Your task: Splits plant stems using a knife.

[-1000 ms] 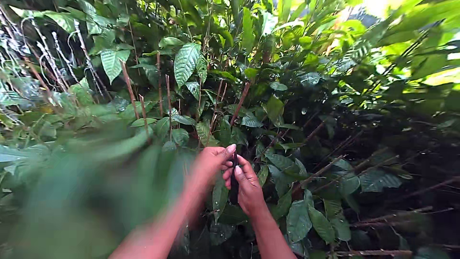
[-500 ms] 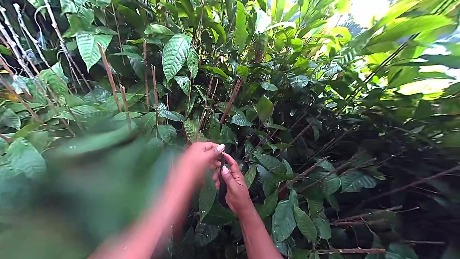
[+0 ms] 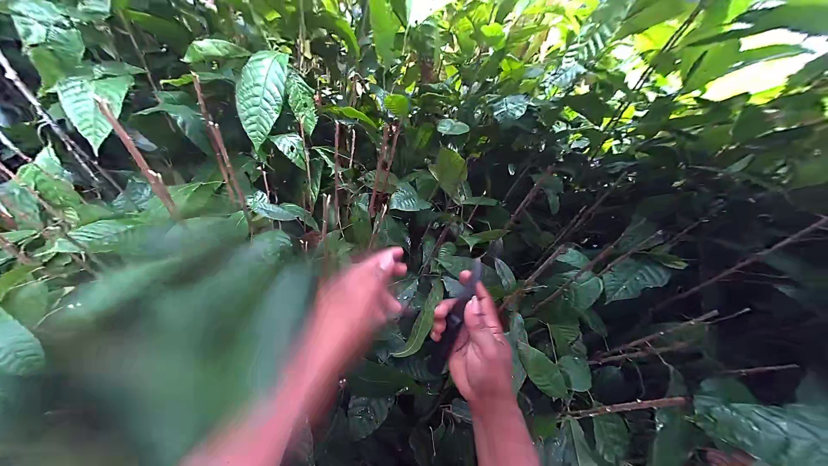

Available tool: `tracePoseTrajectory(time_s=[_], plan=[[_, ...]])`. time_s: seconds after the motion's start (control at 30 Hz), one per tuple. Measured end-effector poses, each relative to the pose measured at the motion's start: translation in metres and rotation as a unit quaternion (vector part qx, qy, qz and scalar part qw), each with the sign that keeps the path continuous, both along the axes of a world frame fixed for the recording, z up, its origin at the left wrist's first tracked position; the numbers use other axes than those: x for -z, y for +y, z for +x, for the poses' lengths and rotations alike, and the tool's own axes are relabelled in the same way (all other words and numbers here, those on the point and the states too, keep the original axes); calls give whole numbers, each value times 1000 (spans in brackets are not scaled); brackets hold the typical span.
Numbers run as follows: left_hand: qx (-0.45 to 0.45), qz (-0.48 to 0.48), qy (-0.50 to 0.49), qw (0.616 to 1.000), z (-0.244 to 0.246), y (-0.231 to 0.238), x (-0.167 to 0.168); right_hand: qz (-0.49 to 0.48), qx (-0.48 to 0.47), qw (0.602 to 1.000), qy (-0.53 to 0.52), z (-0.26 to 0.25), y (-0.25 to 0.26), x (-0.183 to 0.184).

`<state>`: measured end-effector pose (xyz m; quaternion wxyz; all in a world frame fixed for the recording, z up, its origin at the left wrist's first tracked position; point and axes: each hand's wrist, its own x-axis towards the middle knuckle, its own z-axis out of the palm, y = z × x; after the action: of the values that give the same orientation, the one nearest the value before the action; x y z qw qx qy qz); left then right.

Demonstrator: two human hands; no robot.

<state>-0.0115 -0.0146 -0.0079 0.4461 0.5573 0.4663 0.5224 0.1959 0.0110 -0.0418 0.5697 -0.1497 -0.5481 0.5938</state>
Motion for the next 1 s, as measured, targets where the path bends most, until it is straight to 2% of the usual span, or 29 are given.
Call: tracePoseTrajectory(time_s=[0.07,0.13,0.33,0.53,1.0], plan=[[47,-101,8,994,15,5,19,-52,-3,997,-55,-3,-2,20],[32,-129,-21,991,25,9,32,-82,-22,992,-92,-8,-4,34],[2,-100,-97,990,31,6,35,-86,-50,985,-138,-17,-14,30],[-13,-101,-107,989,33,4,35,-97,-53,980,-168,-17,-15,32],[-4,-131,-133,982,21,12,38,-92,-103,981,-136,-16,-1,54]])
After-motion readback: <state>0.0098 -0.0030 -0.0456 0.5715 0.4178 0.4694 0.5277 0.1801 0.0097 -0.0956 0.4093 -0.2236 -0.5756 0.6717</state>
